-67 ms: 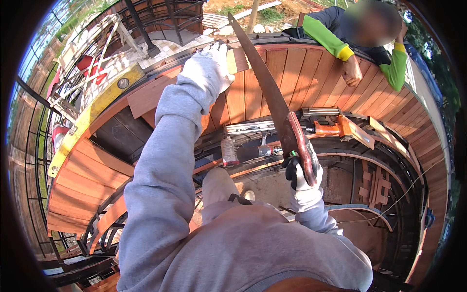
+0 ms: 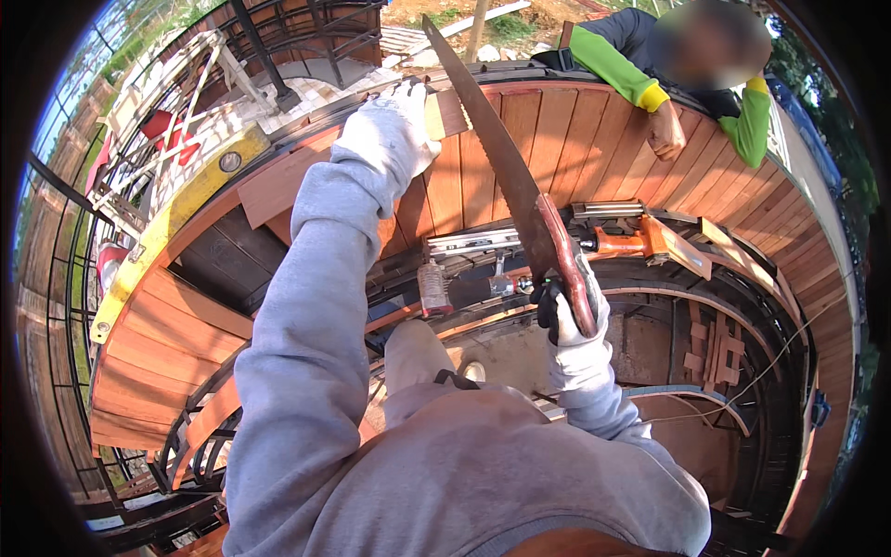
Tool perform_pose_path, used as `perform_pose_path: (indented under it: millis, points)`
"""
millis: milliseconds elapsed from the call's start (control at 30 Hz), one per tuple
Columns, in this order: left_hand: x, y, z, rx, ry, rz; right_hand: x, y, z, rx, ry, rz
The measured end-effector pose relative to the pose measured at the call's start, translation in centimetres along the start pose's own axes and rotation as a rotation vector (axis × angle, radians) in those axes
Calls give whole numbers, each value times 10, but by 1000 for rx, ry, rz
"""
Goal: The person uses a hand saw to cut a wooden plank on a curved wooden structure. They position the plank, saw through it, and then remove the cut piece.
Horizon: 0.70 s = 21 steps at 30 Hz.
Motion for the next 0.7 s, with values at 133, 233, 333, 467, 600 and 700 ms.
perform_pose_path:
  millis: [133, 233, 333, 467, 600, 700]
  points:
    - [1, 8, 11, 28, -21, 15, -15, -21, -11, 53, 58, 141]
    - [-1, 5, 14, 22, -5, 33, 23, -1, 8, 138, -6, -60]
    - [-1, 6, 9, 4, 36, 10, 41, -2, 18, 109, -29, -186]
    - [1, 6, 12, 30, 53, 15, 13, -30, 8, 294, 16, 110]
    - [2, 12, 17, 34, 93, -7, -8, -11, -6, 100, -22, 121]
    - [3, 10, 17, 37, 83, 9, -13, -9, -10, 81, -23, 125]
Point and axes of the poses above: each hand's wrist, its own x-axis away from the middle knuckle, its own z-axis out of the back of the hand, y = z × x, the point moved 6 cm from there along -x, towards the middle knuckle, and after that the axes turned 6 degrees about x, right-handed, at the moved point
